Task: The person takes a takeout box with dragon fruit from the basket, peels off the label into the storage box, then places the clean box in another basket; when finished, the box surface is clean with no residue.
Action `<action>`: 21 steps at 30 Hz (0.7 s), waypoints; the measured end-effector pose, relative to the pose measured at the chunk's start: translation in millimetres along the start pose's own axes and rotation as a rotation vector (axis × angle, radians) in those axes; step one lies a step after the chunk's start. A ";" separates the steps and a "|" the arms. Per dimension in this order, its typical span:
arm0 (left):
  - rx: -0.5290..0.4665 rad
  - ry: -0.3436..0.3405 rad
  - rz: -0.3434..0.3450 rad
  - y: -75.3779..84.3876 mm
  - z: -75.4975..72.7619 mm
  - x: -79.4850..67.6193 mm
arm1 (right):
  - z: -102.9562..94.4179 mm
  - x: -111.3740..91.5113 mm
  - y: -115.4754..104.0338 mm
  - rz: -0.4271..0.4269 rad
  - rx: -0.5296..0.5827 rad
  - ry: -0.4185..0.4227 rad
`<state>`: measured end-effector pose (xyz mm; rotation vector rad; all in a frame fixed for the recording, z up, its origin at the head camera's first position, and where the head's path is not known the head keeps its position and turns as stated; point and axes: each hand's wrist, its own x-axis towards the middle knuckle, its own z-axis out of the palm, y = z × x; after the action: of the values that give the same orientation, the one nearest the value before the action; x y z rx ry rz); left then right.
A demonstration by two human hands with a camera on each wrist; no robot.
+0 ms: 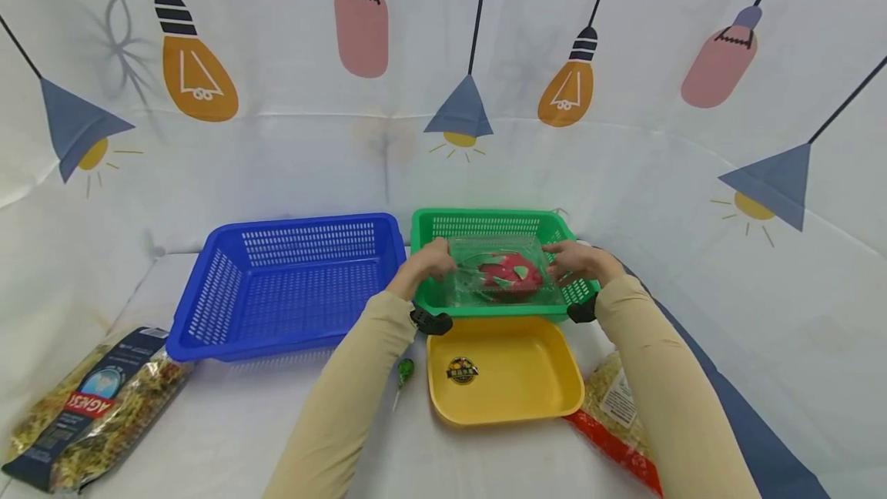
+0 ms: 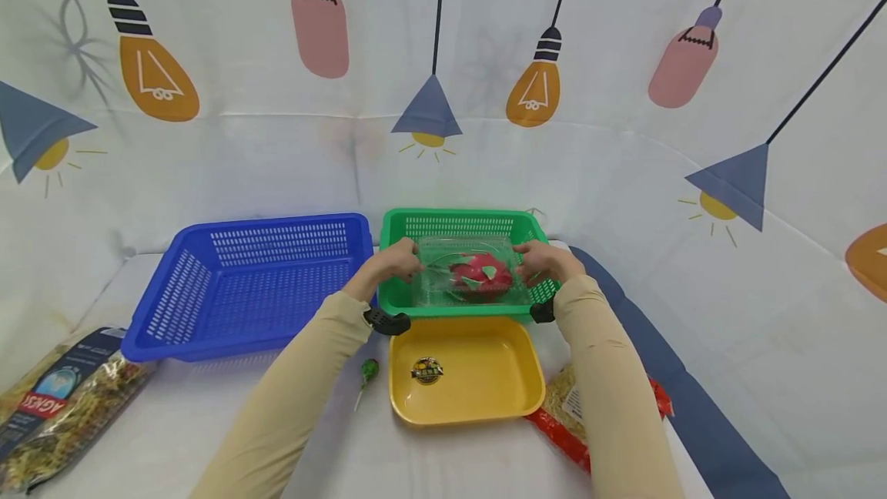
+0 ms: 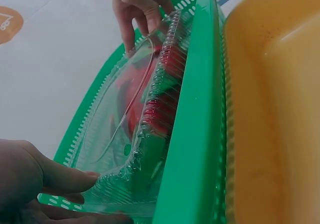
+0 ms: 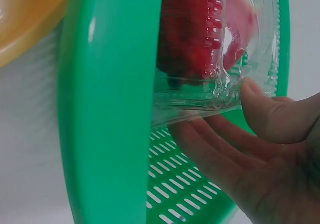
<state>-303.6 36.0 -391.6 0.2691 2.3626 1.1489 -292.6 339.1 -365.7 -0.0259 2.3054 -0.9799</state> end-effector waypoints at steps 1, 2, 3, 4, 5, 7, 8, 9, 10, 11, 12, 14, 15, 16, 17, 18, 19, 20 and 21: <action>0.005 -0.001 0.002 0.2 0.5 -0.1 | 0.8 0.3 0.3 0.000 -0.006 0.002; 0.007 -0.003 0.002 0.4 1.0 -0.6 | 1.4 0.8 0.7 0.003 -0.005 0.007; 0.009 -0.004 0.003 0.7 1.4 -1.0 | 2.0 1.2 1.3 0.001 -0.010 0.011; 0.010 -0.007 0.003 1.1 1.8 -1.2 | 2.4 1.3 1.7 -0.001 -0.018 0.013; 0.013 -0.009 0.001 1.4 2.2 -1.4 | 2.8 1.4 2.0 0.000 -0.020 0.015; 0.018 -0.007 0.001 2.3 2.9 -1.7 | 3.2 1.4 2.1 -0.003 -0.015 0.022; 0.026 -0.007 0.002 2.8 3.3 -1.8 | 3.0 0.9 2.2 -0.006 -0.021 0.022; 0.037 -0.006 0.003 3.3 3.9 -1.6 | 2.8 0.6 2.2 -0.012 -0.028 0.021; 0.045 -0.005 0.003 3.9 4.7 -1.4 | 2.5 0.3 2.0 -0.016 -0.032 0.019; 0.054 -0.001 0.003 4.4 5.3 -1.4 | 2.3 0.0 1.9 -0.021 -0.038 0.020; 0.058 0.003 0.002 4.7 5.9 -1.2 | 2.1 0.1 2.1 -0.023 -0.041 0.023; 0.059 0.013 -0.006 4.8 7.3 -1.3 | 1.9 0.0 2.6 -0.027 -0.052 0.024; 0.051 0.018 -0.009 4.6 8.0 -1.7 | 2.0 0.2 2.8 -0.026 -0.049 0.027; 0.037 0.024 -0.010 4.2 8.7 -2.3 | 2.1 0.0 3.2 -0.028 -0.048 0.031; 0.024 0.030 -0.010 3.8 9.2 -3.2 | 2.2 -0.4 3.4 -0.032 -0.046 0.035; 0.008 0.033 -0.007 3.2 9.8 -4.0 | 2.3 -0.9 3.6 -0.034 -0.046 0.037; -0.005 0.039 -0.001 2.7 10.4 -5.3 | 2.4 -1.6 3.6 -0.038 -0.041 0.037; -0.018 0.044 0.008 2.0 11.1 -6.6 | 2.6 -2.6 3.5 -0.044 -0.044 0.040; -0.031 0.048 0.020 1.2 11.8 -8.3 | 3.0 -3.3 3.5 -0.047 -0.041 0.041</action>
<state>-290.5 41.7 -393.9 0.2571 2.3868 1.2133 -287.5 340.5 -367.8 -0.0775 2.3719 -0.9648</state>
